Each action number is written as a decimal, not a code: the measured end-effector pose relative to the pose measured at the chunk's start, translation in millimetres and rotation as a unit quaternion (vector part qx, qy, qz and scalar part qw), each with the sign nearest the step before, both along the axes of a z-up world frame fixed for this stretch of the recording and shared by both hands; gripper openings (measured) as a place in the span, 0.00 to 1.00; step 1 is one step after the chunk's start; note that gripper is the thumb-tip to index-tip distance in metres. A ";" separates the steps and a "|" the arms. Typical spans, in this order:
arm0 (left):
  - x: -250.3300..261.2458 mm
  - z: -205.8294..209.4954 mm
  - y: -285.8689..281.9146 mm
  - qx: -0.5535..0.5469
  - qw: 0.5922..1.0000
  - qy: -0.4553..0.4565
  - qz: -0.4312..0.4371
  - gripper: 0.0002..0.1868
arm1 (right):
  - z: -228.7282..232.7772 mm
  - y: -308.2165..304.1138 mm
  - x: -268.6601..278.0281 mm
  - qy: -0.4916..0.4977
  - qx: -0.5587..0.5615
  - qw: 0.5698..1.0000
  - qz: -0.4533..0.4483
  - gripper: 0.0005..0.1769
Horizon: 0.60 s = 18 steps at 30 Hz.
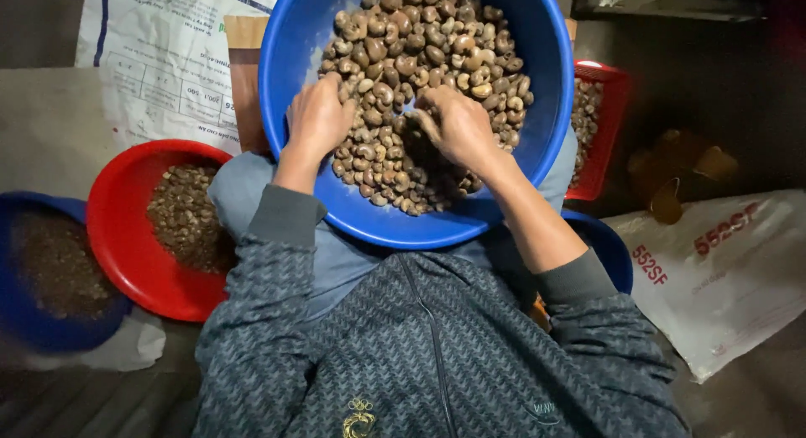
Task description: Sorting cashew nuts by hand from a large blue bowl into smaller red and blue bowls based on quality.
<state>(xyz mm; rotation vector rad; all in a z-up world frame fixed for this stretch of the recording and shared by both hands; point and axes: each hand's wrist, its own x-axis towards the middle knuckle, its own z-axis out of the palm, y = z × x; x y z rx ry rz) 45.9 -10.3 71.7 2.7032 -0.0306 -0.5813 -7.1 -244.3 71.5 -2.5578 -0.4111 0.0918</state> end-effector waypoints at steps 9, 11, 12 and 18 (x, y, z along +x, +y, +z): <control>-3.1 26.3 6.8 -0.538 0.840 -0.025 0.063 0.08 | 35.3 37.7 17.1 0.116 0.178 0.977 0.014 0.21; 0.2 15.9 6.4 -0.554 0.825 -0.061 0.096 0.14 | 51.8 34.1 28.3 0.091 0.247 0.965 0.007 0.07; 0.3 20.3 5.8 -0.556 0.823 -0.060 0.094 0.14 | 56.5 27.0 43.3 0.089 0.244 0.966 0.005 0.07; -1.8 48.3 0.0 -0.488 0.857 -0.096 0.137 0.14 | 35.8 -61.6 165.1 -0.132 0.162 0.978 -0.028 0.03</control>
